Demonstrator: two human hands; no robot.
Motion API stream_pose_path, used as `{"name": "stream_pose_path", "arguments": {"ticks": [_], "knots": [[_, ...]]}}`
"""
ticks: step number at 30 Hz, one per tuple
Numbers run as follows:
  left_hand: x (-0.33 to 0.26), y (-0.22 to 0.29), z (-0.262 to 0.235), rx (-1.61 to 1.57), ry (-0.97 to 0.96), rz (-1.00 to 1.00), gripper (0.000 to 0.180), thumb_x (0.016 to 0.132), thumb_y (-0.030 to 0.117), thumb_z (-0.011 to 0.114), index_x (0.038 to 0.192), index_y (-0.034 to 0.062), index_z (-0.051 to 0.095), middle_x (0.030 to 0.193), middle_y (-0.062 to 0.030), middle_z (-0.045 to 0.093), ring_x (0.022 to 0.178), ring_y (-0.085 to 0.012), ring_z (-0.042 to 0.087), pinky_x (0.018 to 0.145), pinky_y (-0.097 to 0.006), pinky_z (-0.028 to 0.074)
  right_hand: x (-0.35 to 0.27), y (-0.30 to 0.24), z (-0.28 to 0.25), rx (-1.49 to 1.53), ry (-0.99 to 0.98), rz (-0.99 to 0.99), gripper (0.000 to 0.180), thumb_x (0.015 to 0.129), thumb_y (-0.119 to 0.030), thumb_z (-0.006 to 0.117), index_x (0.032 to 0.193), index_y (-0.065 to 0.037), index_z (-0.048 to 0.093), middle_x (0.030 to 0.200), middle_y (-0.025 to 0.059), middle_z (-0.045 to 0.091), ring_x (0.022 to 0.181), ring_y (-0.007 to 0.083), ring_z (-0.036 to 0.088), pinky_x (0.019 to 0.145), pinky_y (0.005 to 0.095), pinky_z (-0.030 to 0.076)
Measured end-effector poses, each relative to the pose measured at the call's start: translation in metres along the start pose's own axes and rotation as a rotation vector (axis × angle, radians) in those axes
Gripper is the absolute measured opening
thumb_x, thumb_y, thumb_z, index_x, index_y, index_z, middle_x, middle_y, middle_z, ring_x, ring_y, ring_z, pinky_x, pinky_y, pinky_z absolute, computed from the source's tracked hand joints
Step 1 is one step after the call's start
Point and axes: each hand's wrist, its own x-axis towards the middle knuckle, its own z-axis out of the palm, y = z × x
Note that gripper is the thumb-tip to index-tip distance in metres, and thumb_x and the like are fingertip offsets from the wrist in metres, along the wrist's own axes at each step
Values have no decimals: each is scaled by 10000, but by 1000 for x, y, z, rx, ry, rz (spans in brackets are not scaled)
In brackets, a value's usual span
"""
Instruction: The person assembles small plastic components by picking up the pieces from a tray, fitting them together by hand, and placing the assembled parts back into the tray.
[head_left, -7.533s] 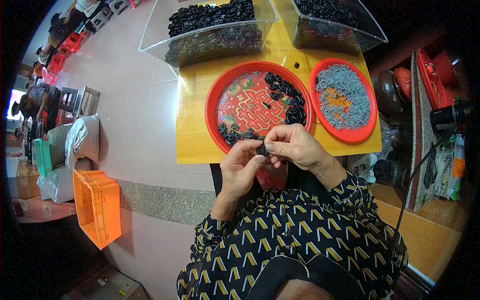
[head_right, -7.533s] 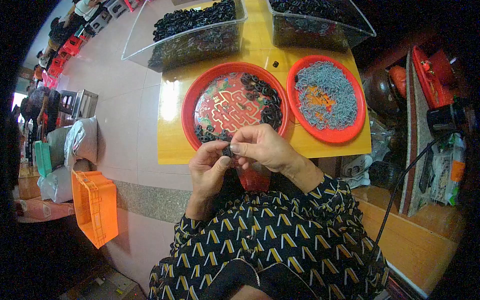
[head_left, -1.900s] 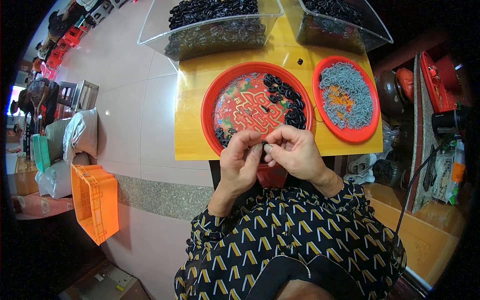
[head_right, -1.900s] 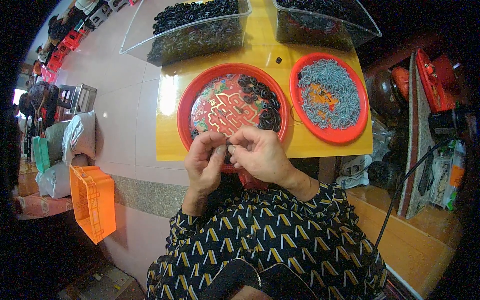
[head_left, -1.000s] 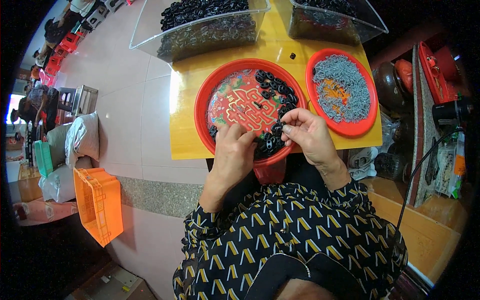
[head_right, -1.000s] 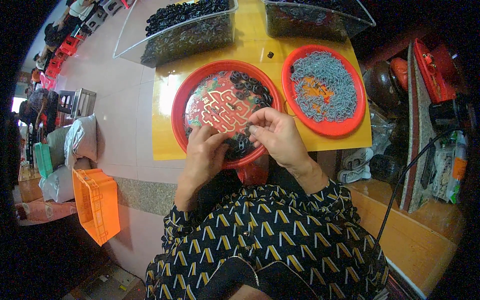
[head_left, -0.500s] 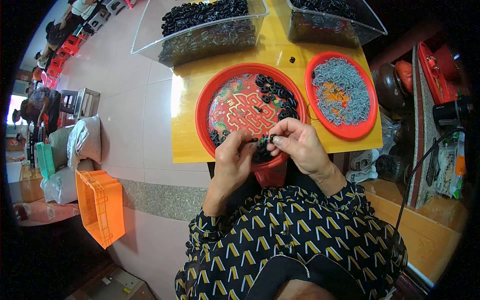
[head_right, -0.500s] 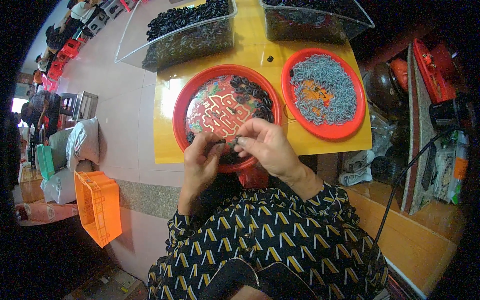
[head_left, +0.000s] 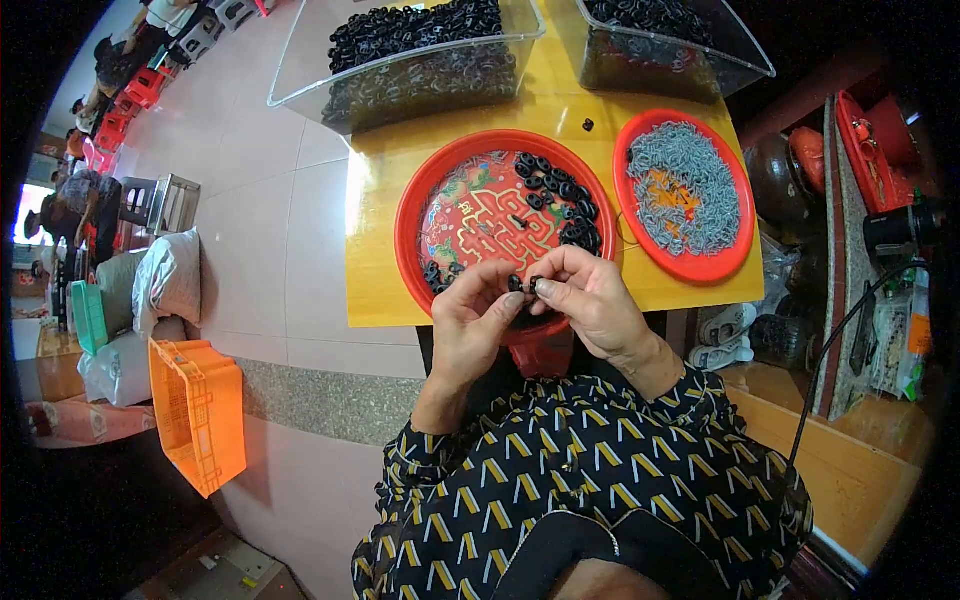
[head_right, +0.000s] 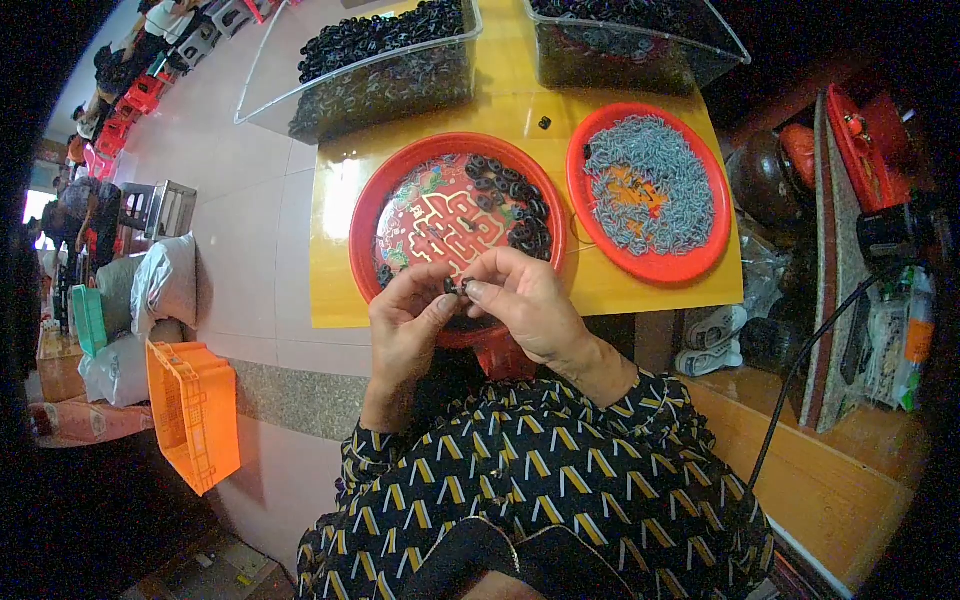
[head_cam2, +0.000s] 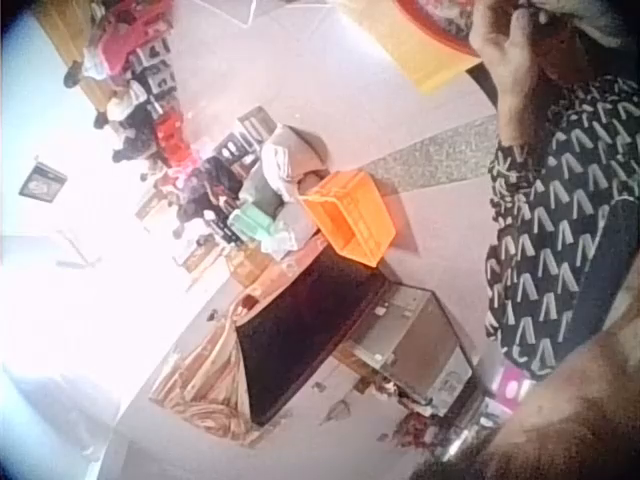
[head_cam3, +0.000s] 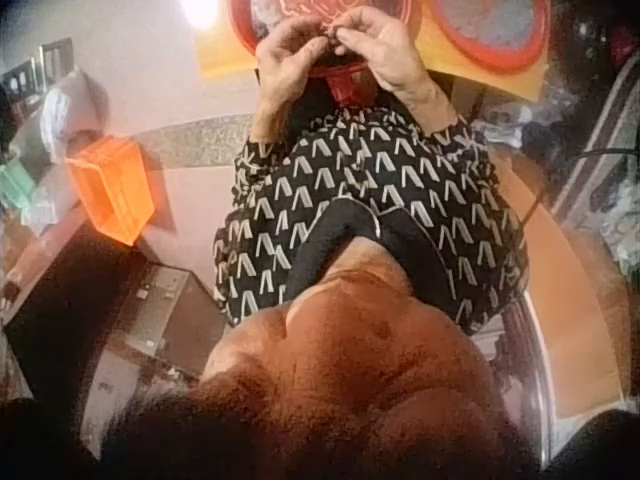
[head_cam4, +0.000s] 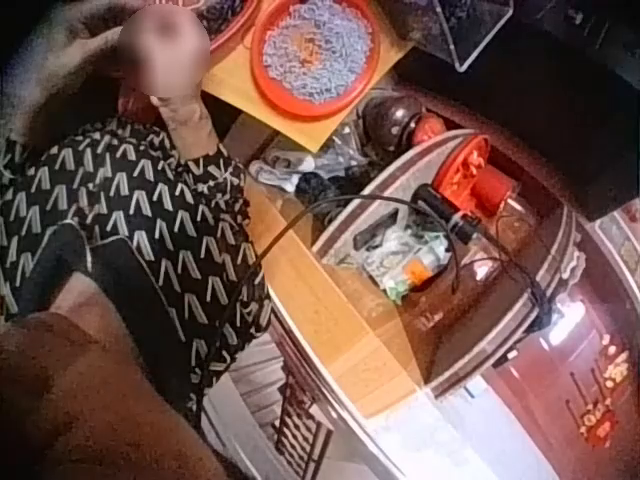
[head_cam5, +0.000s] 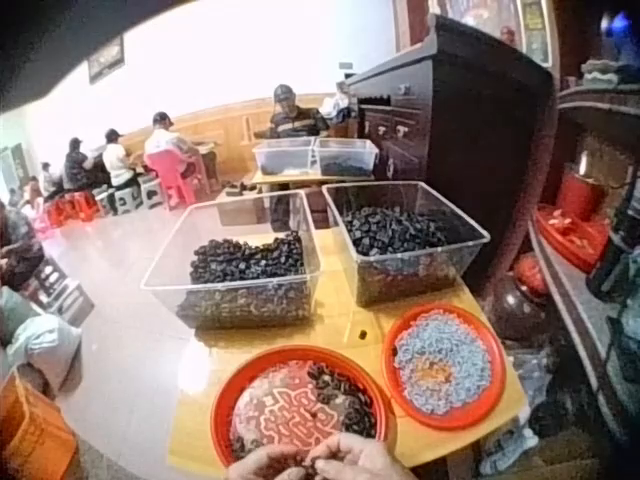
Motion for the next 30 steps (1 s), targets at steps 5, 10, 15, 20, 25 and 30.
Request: {"name": "stream_pose_path", "arguments": {"ticks": [5, 10, 15, 20, 25, 30], "knots": [[0, -3, -3, -136, -28, -66, 169, 765, -23, 548, 927, -12, 499, 789, -39, 553, 695, -98, 536, 636, -206, 447, 2, 1, -3, -16, -9, 34, 98, 804, -53, 512, 881, 2, 491, 770, 39, 522, 676, 80, 511, 601, 197, 433], [-1, -2, -9, -160, -37, -111, 164, 781, 1, 537, 937, -6, 486, 764, -56, 560, 644, -104, 539, 579, -203, 450, 1, -9, -2, -212, 26, 51, 75, 807, -66, 503, 848, -5, 487, 696, 19, 513, 595, 63, 491, 524, 186, 414], [-3, 2, -11, -239, -24, -109, 198, 780, -6, 535, 970, -4, 481, 755, -60, 559, 637, -107, 542, 546, -198, 451, 1, -15, 2, -288, 78, 65, 83, 797, -60, 515, 848, 4, 498, 695, 17, 523, 566, 60, 497, 484, 177, 415], [-5, -1, -16, -224, -72, -103, 266, 766, -12, 555, 1026, -19, 499, 762, -54, 563, 661, -106, 547, 559, -201, 459, 0, -19, 6, -245, 47, 139, 108, 780, -64, 548, 860, -1, 511, 697, 9, 533, 563, 46, 498, 466, 170, 413], [-8, -3, -17, -199, -59, -57, 275, 763, -13, 561, 1032, -31, 511, 773, -46, 565, 675, -98, 545, 589, -200, 458, 2, -20, 7, -294, 13, 91, 102, 776, -66, 554, 849, -7, 514, 684, -1, 530, 553, 40, 494, 463, 173, 409], [-9, -1, -15, -185, -66, -59, 273, 764, -15, 561, 1032, -32, 512, 784, -41, 564, 690, -91, 540, 609, -195, 452, 3, -20, 9, -284, 0, 87, 96, 773, -63, 556, 840, -10, 512, 682, -6, 525, 548, 37, 488, 461, 175, 405]]}}
